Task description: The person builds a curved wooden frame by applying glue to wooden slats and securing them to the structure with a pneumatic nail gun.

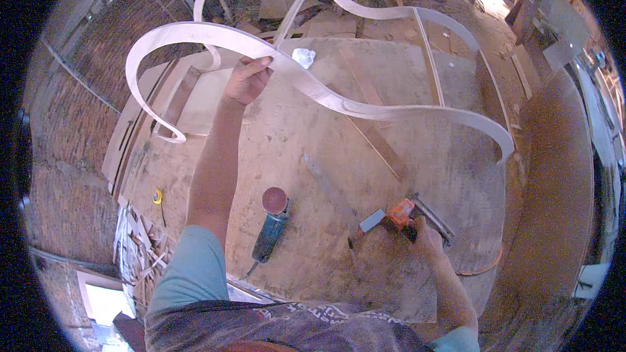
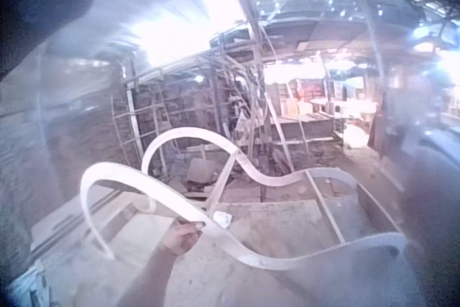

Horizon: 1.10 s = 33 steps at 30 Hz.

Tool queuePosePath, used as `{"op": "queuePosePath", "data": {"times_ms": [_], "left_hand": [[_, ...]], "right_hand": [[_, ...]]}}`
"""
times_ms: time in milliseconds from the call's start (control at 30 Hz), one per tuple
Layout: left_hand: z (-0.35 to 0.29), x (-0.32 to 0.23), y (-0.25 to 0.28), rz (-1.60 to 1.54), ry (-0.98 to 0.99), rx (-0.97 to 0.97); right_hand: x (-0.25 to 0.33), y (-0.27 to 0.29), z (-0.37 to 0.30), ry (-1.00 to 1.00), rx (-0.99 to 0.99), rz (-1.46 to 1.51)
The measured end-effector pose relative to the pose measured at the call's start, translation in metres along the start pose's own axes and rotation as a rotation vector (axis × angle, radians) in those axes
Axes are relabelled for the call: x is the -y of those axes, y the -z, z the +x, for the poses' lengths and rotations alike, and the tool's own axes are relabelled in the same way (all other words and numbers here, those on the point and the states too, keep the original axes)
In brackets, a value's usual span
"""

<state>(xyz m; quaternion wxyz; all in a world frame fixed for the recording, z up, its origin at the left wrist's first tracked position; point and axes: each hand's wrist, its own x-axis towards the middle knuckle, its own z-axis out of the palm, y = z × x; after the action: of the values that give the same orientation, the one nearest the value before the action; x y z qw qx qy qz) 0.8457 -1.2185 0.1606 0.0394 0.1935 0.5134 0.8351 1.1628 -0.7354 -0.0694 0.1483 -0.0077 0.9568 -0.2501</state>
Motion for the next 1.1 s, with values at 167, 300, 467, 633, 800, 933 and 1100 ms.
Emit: {"op": "queuePosePath", "data": {"times_ms": [167,300,467,633,800,933,1100], "left_hand": [[-0.001,-0.004,0.006,-0.013,-0.013,-0.031],[-0.002,0.000,0.000,-0.057,-0.015,-0.003],[-0.003,-0.002,0.000,-0.029,-0.019,-0.039],[0.002,0.005,0.010,-0.014,0.022,-0.011],[-0.003,-0.005,0.000,-0.037,0.033,0.066],[-0.005,-0.005,0.009,-0.013,0.033,0.068],[-0.005,-0.006,0.011,-0.033,0.047,0.085]], "right_hand": [[0.054,0.078,-0.008,0.033,-0.074,0.199],[0.115,0.137,-0.009,0.138,-0.178,0.349],[0.216,0.177,0.018,0.565,-0.442,0.222],[0.315,0.177,0.061,0.725,-0.479,0.045],[0.338,0.148,0.099,0.862,-0.619,-0.038],[0.344,0.137,0.108,0.892,-0.594,-0.002],[0.352,0.132,0.110,0.877,-0.586,0.000]]}}
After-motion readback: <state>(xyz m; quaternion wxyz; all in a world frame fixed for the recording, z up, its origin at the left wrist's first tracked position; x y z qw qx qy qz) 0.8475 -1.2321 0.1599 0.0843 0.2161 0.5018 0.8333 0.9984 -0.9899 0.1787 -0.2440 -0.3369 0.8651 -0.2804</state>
